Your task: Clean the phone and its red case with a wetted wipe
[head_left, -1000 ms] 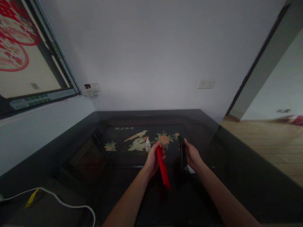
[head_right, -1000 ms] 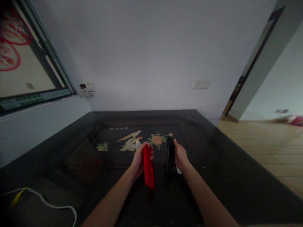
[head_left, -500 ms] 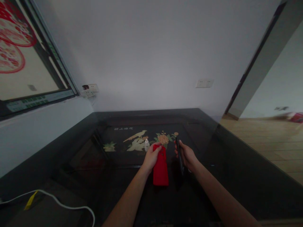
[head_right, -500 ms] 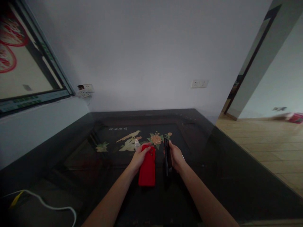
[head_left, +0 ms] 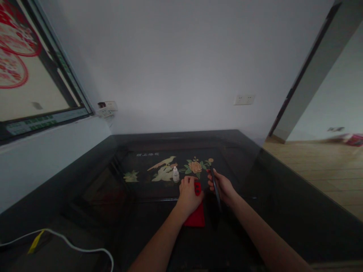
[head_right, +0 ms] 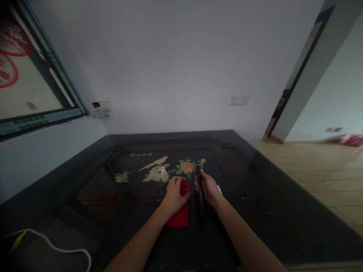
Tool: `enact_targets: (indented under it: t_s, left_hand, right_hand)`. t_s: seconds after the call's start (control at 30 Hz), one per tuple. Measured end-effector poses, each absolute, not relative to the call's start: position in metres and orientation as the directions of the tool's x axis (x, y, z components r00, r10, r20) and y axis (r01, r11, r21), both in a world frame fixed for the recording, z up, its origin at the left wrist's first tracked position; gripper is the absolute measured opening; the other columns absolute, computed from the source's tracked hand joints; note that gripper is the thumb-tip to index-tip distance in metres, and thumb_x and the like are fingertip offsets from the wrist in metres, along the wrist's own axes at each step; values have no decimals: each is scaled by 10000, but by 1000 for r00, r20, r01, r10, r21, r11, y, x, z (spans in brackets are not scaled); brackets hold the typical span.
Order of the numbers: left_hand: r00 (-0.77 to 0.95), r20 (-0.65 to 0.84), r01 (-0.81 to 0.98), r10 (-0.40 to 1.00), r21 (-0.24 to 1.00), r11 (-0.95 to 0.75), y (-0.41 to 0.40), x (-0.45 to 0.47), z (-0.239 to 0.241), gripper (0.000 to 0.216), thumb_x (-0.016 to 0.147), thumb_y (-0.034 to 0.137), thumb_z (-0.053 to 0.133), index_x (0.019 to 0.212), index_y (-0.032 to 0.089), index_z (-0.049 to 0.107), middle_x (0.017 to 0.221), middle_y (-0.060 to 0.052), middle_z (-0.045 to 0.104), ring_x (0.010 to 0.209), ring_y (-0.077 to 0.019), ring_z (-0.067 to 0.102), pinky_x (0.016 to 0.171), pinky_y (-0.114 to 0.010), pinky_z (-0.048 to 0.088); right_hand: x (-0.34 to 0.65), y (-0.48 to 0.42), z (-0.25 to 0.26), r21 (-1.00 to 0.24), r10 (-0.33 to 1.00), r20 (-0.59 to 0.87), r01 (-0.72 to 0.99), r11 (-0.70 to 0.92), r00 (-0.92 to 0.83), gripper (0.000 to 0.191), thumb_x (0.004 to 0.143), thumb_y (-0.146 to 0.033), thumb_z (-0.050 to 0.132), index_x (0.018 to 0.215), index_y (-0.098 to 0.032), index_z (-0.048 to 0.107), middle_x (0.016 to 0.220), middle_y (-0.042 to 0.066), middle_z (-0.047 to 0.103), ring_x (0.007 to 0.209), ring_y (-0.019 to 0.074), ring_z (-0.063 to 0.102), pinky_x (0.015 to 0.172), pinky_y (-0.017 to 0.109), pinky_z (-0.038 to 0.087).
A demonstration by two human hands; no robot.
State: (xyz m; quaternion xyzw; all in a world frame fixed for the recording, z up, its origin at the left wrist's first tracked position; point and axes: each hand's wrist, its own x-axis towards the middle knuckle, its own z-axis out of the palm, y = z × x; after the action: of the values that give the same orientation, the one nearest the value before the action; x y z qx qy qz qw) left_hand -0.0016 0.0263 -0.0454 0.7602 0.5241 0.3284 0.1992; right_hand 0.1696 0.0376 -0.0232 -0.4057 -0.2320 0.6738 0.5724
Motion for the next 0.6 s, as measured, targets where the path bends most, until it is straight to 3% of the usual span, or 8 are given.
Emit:
enact_targets:
  t_s: [0.2,0.3,0.4,0.5,0.6]
  left_hand:
    - [240,354,663,904,620,-419,26,1,-47,407,774,175,657,1170,217,568,1180,-96,558,1144,-285,532,1034,-456,413]
    - [247,419,582,874,657,-480,19,2,-33,395,818,197,664,1199,228,565,1209,-92,563,1182,-282,526,1063,-477,404]
    - [313,459,392,831,734,-554,7,3,-13,356,908,282,639,1253,250,558,1268,-98,563,1238,-270,523,1085,-470,416]
    - [383,472,278,794,761,-586,-4,1,3,555,847,390,750,1331,254,514,1311,-109,551,1251,-280,533,1085,-484,439]
    - [508,474,212,719,740,-638,-8,-3,13,922,611,489,923,1391,260,489,1370,-126,509,1271,-302,525,1096,-484,455]
  right_hand:
    - [180,40,-29,-621,926,-225,-688,-376,-303,164,958,-276,507,820,-196,545,554,-70,419,379,67,310,364,144,266]
    - [181,42,-31,-569,903,-133,-715,-407,-408,358,974,-430,515,703,-201,468,525,-75,354,383,64,236,370,144,238]
    - [178,39,-28,-529,908,-91,-753,-392,-409,488,951,-615,504,685,-208,453,537,-74,344,399,74,239,378,167,271]
    - [174,33,-19,-512,925,-111,-777,-367,-363,537,932,-706,463,713,-217,482,572,-53,395,441,105,328,430,207,363]
    - [175,27,-9,-512,935,-149,-784,-350,-321,608,889,-799,422,735,-219,516,610,-25,477,494,128,414,506,245,436]
